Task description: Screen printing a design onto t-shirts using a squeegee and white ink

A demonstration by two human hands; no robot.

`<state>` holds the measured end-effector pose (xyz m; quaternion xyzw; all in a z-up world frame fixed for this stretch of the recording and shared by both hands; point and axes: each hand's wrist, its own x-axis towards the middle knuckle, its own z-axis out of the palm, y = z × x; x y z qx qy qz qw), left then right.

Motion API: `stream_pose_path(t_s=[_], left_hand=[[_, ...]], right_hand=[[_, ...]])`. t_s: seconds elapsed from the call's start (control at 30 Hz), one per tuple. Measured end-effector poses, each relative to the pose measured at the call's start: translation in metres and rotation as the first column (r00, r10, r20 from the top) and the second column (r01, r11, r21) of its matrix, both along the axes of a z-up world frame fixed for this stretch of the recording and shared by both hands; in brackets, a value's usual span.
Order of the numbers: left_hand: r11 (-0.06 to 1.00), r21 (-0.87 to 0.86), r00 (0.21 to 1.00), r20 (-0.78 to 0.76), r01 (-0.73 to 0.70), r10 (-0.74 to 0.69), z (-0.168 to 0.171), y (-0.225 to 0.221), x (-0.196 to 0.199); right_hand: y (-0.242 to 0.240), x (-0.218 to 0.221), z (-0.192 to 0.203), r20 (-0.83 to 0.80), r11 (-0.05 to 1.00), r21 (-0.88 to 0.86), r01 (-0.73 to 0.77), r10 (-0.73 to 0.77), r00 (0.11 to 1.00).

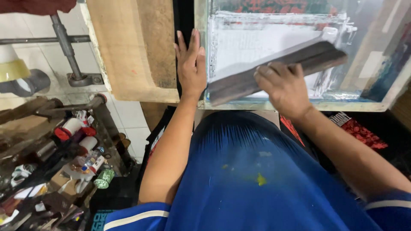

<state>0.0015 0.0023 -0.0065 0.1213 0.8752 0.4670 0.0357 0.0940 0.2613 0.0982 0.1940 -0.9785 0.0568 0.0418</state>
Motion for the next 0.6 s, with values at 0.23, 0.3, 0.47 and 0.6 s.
stream_pose_path(t_s=[0.23,0.3,0.47,0.6], left_hand=[[0.999,-0.051,0.993,-0.117,0.002,-0.008,-0.014,-0.005,-0.001],[0.998,-0.054,0.992,-0.122,0.022,-0.028,-0.018,-0.008,-0.006],[0.999,-0.026,0.987,-0.158,0.03,-0.034,-0.019,-0.006,-0.006],[0.998,0.057,0.999,-0.034,-0.002,0.004,0.003,0.002,-0.006]], right_hand=[[-0.009,0.04,0.01,-0.091,0.994,-0.085,0.068,-0.076,0.993],[-0.007,0.026,0.019,-0.07,0.99,-0.107,0.094,-0.102,0.992],[0.001,-0.001,0.015,-0.138,0.982,-0.101,0.159,-0.172,0.975],[0.023,-0.016,0.002,-0.194,0.971,-0.125,0.206,-0.227,0.954]])
